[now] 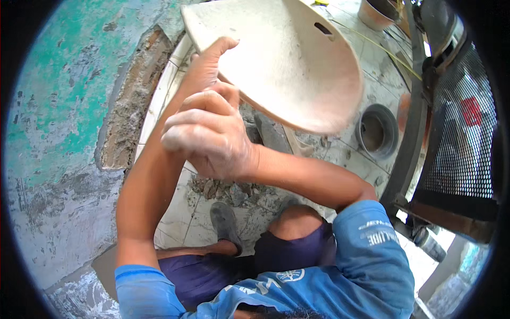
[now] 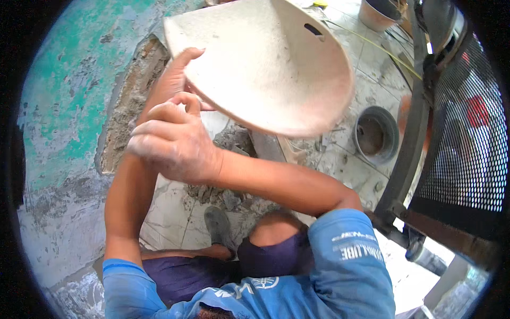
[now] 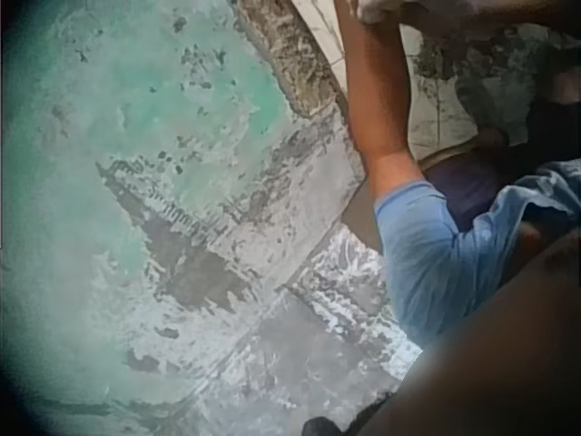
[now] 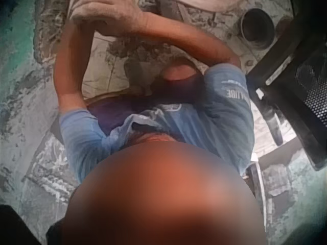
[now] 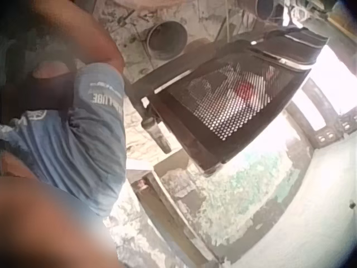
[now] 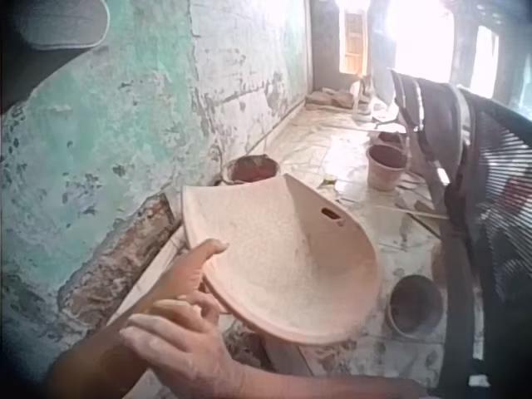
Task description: Remove debris and smooth surface of a damaged wall section.
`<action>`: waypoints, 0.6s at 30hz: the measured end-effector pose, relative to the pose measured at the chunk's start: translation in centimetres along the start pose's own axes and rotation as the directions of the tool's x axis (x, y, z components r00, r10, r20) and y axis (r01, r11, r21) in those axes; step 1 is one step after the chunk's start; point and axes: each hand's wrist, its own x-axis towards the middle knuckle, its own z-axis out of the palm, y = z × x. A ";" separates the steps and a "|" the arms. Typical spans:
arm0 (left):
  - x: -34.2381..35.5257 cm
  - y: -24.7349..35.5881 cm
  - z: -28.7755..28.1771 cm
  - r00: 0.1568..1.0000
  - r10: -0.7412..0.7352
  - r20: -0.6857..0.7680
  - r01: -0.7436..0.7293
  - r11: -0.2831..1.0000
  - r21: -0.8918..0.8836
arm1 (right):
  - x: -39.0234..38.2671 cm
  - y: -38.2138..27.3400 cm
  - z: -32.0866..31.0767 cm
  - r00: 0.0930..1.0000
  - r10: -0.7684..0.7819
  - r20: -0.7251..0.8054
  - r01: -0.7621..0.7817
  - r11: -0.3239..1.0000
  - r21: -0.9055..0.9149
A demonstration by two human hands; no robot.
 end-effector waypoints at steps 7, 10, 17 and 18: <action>10.9 -11.9 -1.0 0.959 0.000 -0.282 -0.102 0.933 -0.346 | -7.4 1.4 -9.7 1.000 0.006 0.007 -0.002 0.899 -0.439; 11.9 -13.8 -0.4 0.977 -0.023 -0.212 -0.098 0.834 -0.543 | -11.9 5.7 -16.4 0.772 0.230 -0.592 -0.600 0.569 -0.562; 10.4 -10.4 -5.2 0.896 0.293 -0.334 -0.345 0.932 -0.109 | -19.1 11.3 -21.6 0.125 0.992 -0.015 -0.577 0.085 0.812; 9.0 -9.3 -7.9 0.862 0.379 -0.337 -0.413 0.910 -0.034 | -20.0 11.4 -20.6 0.413 0.904 0.112 -0.509 0.128 0.851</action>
